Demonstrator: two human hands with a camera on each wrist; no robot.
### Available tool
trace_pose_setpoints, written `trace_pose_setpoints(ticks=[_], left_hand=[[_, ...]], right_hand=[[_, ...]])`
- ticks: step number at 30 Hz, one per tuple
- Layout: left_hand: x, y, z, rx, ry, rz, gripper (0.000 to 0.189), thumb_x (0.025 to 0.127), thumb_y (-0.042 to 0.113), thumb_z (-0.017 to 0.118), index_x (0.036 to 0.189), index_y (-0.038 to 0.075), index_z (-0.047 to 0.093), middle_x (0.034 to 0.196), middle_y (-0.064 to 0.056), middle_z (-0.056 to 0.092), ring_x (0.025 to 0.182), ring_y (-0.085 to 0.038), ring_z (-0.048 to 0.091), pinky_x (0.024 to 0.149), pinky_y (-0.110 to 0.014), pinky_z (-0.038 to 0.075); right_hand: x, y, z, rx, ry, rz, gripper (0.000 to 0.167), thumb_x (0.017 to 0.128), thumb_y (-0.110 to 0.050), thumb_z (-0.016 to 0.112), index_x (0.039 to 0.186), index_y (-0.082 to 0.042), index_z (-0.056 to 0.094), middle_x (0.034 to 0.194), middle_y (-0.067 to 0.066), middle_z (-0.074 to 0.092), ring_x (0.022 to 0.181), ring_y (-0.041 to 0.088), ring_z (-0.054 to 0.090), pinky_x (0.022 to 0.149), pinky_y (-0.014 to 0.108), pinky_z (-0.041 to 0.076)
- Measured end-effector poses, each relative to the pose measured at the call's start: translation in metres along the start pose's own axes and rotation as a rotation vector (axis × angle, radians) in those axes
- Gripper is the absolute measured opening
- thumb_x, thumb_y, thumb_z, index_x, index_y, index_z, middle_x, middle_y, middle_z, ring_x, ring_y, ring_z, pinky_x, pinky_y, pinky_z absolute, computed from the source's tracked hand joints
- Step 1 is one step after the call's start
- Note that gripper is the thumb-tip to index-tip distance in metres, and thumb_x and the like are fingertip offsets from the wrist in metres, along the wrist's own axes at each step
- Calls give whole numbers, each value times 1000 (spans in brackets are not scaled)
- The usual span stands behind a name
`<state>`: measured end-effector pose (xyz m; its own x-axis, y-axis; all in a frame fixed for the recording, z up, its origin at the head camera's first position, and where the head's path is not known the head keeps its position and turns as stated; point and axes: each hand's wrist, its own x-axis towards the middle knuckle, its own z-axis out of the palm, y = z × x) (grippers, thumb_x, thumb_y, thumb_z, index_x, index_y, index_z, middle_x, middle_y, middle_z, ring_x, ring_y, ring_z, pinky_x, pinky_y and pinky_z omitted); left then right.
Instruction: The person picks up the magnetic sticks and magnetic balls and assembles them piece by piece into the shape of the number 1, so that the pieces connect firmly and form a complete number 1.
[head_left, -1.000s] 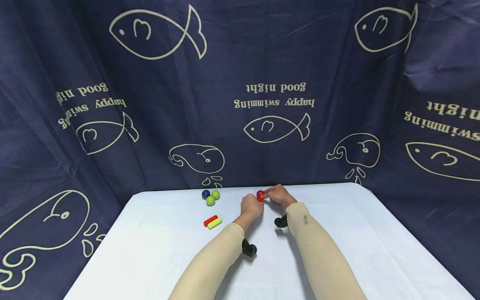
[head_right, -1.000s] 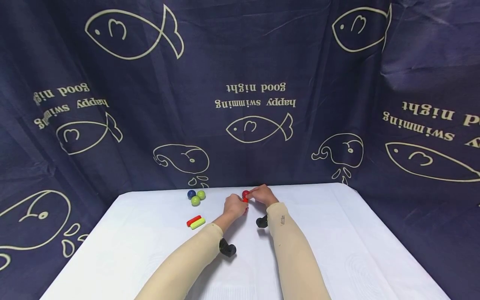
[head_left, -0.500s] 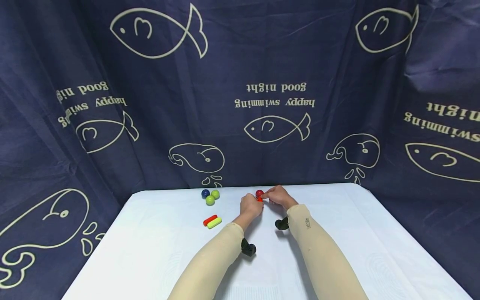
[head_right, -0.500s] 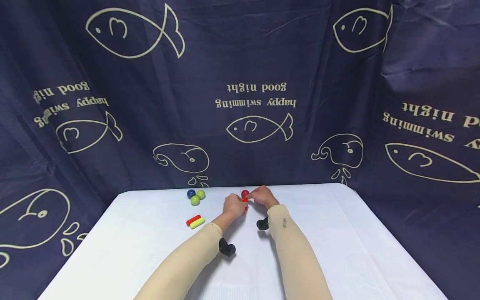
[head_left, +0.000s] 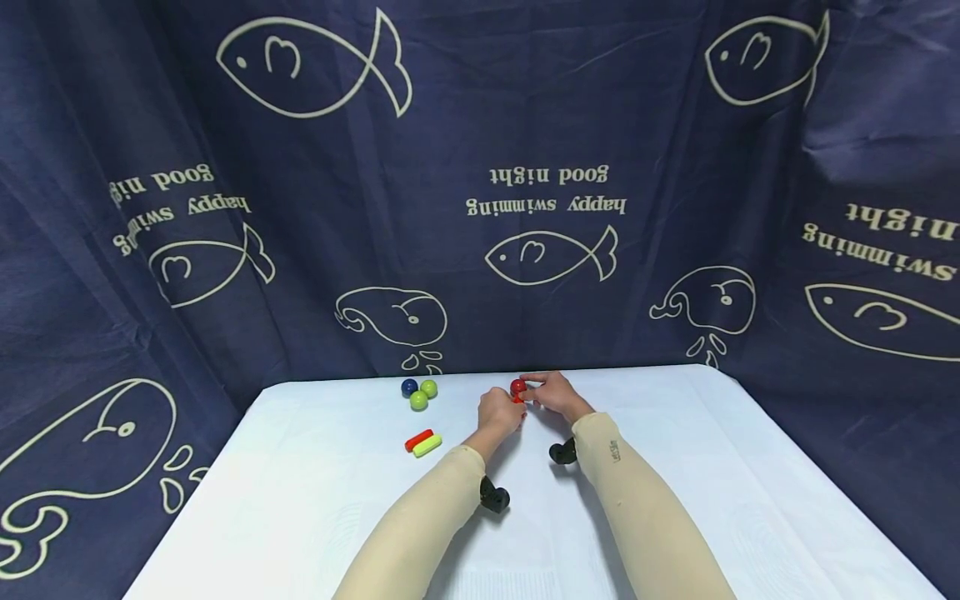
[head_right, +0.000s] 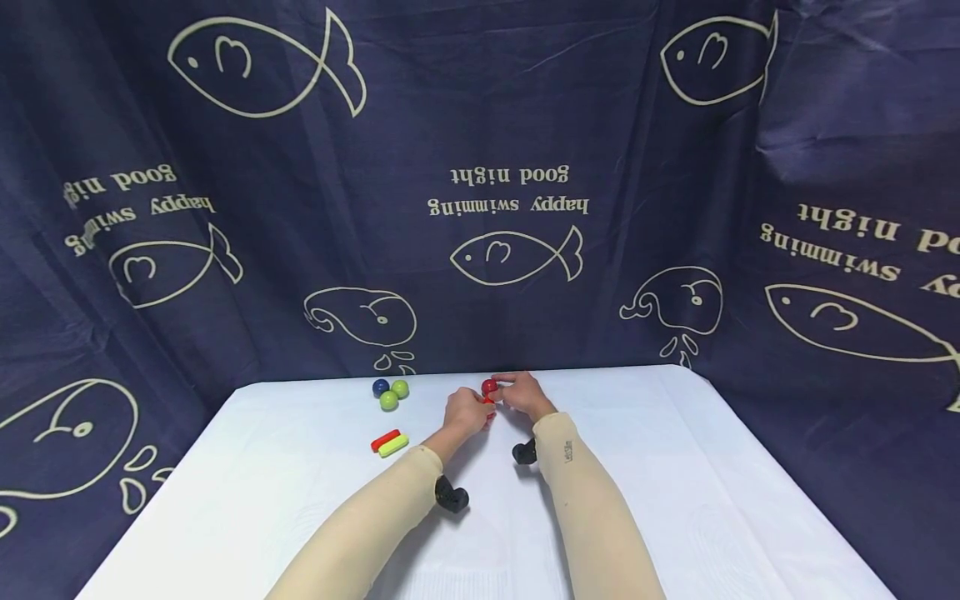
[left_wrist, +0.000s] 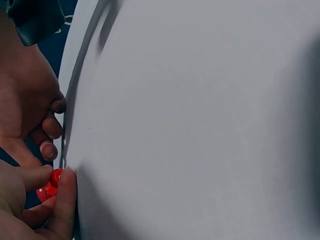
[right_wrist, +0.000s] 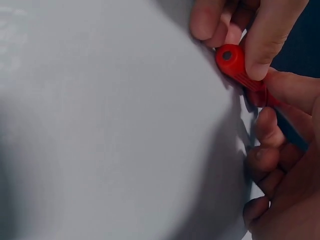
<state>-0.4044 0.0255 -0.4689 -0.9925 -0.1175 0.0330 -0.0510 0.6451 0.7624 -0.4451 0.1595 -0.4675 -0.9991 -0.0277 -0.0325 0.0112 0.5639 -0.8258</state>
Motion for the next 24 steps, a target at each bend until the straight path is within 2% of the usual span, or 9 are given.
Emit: trace_pose_setpoints(ticks=[5,7,13,18,24], left_hand=[[2,-1,2,-2,-2,-1,23,87,19,77,68,10,67,52,0,62,49,-13,58,48,-23,44],[3,-2,2,-3,-9,-2,22,86,20,77,69,10,68,52,0,62,48,-12,58,49,-23,43],[5,-5,-3,-36,-64,-19,15,89,20,75,86,5,72,57,1,64,49,-10,60,50,-23,44],[5,-9,-11,-60,-92,-16,16,90,13,70,102,3,70,61,-1,67,49,-10,63,52,-22,45],[5,-11,-14,-107,-151,3,14,90,11,73,100,2,69,67,-2,68,51,-11,64,50,-22,47]], right_hand=[[-1,3,0,-19,1,-32,55,81,-15,80,134,-11,66,89,6,68,64,12,50,58,24,37],[-1,3,0,-22,0,-37,55,81,-15,80,134,-10,66,91,7,69,64,12,51,59,24,38],[2,4,2,-20,-5,-57,54,80,-14,81,131,-8,67,76,2,66,60,11,49,55,23,37],[2,3,3,-24,-6,-54,52,80,-13,81,130,-8,68,72,1,63,60,12,49,56,23,36],[0,1,4,-36,-1,-39,52,79,-13,80,130,-10,69,68,3,62,59,13,47,56,25,34]])
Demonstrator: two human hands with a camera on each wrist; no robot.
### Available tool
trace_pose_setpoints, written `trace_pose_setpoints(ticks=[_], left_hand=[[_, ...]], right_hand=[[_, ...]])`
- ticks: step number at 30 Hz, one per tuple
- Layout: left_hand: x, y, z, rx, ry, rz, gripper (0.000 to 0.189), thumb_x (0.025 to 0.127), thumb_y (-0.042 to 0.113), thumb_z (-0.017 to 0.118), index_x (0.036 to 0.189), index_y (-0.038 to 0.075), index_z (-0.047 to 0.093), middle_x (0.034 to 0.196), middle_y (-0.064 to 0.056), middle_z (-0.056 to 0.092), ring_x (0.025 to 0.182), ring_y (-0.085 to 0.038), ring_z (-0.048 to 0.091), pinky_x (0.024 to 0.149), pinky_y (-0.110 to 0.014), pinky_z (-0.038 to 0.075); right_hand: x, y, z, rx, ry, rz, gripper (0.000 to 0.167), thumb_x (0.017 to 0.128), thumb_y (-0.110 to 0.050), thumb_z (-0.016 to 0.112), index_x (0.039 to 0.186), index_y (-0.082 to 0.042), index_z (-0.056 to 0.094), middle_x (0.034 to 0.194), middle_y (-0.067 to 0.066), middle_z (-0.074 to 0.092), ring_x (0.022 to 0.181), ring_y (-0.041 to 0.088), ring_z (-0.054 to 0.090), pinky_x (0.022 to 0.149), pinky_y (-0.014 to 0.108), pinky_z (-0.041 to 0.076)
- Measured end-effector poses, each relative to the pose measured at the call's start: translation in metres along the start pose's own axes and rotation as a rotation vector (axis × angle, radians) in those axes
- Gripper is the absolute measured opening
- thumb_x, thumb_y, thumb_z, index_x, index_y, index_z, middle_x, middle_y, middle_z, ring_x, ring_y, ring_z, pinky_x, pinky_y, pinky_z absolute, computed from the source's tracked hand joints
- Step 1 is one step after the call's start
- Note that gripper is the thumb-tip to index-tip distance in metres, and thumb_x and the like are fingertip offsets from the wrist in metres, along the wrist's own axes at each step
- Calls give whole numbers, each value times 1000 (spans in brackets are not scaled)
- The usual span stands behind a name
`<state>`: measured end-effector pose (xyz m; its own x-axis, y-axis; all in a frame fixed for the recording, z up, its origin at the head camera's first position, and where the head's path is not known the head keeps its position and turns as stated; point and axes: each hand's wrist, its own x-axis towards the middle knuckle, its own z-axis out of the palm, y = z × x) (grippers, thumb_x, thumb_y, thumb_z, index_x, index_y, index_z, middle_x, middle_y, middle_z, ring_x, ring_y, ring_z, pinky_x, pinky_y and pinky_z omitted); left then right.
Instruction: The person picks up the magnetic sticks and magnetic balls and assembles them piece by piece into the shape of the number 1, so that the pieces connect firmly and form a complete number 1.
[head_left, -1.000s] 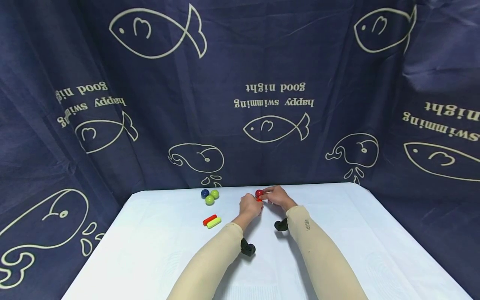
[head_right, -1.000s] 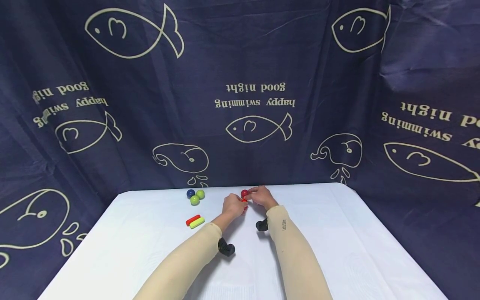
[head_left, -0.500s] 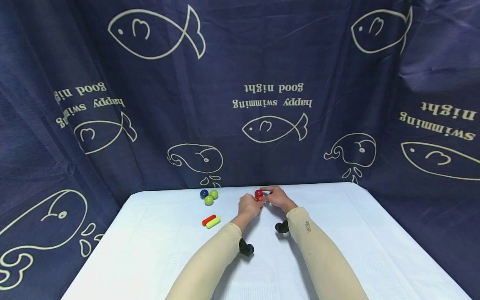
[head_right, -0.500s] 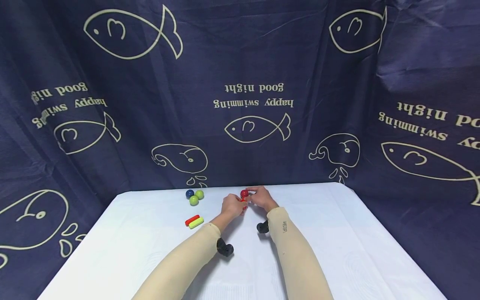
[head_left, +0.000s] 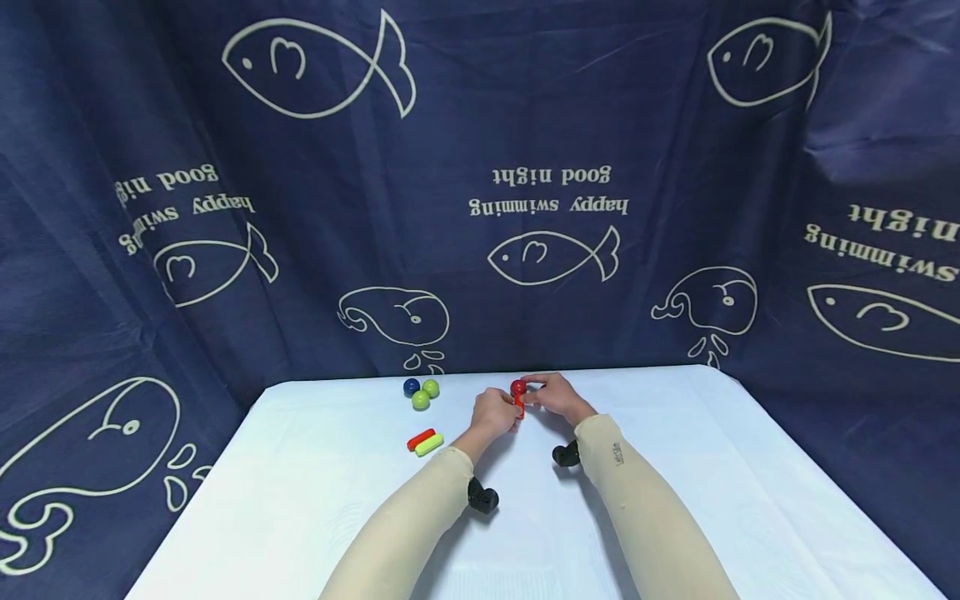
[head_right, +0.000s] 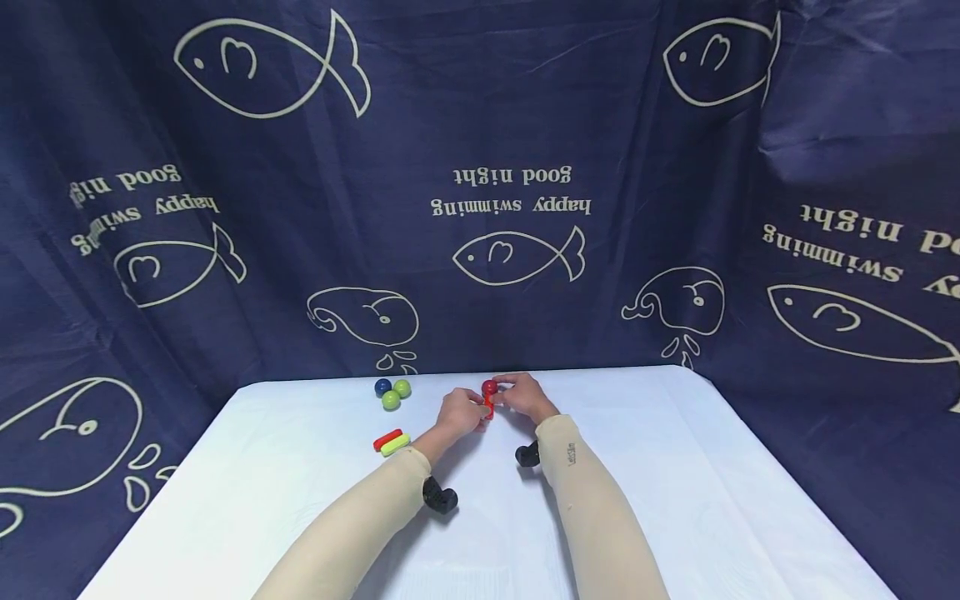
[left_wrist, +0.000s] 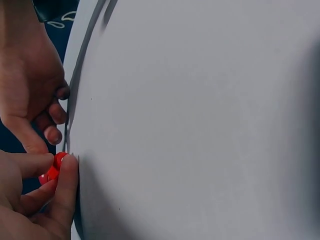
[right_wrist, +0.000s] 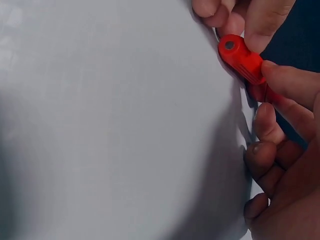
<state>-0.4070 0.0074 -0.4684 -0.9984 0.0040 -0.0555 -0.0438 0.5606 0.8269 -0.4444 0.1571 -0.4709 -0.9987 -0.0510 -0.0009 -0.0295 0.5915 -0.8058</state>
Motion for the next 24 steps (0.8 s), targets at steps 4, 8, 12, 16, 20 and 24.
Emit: trace_pose_setpoints(ticks=[4,8,12,16,20,24], left_hand=[[2,-1,1,-10,5,3,11,90,9,74,96,2,69,67,-3,68,49,-10,63,48,-21,47],[3,-2,3,-26,13,22,9,89,8,74,94,2,69,64,-2,68,46,-9,62,45,-20,45],[3,-4,4,-34,16,55,7,89,6,73,91,2,69,62,-2,69,44,-8,61,43,-18,44],[3,-3,4,-41,8,53,7,90,7,73,92,1,69,63,-2,69,45,-8,61,44,-18,44],[3,-3,3,-46,-6,39,9,90,7,72,96,0,69,65,-3,70,46,-8,62,45,-19,45],[3,-3,3,-40,-8,28,13,91,8,73,101,0,69,65,-3,70,47,-8,62,46,-18,46]], right_hand=[[-1,0,0,2,-6,-9,52,79,-14,81,130,-9,69,76,7,67,63,14,50,59,24,36],[-1,0,0,-6,-19,-6,57,79,-14,81,134,-11,66,88,8,68,67,15,50,61,25,38],[-1,-1,-1,-12,-30,-16,62,77,-14,82,137,-12,64,86,6,67,67,14,46,61,25,35],[-2,-1,-2,-20,-45,-28,64,78,-14,82,139,-14,62,76,3,65,65,13,44,60,25,33],[-3,-1,-3,-32,-54,-43,64,78,-15,81,139,-15,62,74,2,64,66,13,46,60,25,34],[-2,-1,-3,-36,-56,-44,63,78,-15,82,138,-14,63,74,3,67,66,13,47,62,25,35]])
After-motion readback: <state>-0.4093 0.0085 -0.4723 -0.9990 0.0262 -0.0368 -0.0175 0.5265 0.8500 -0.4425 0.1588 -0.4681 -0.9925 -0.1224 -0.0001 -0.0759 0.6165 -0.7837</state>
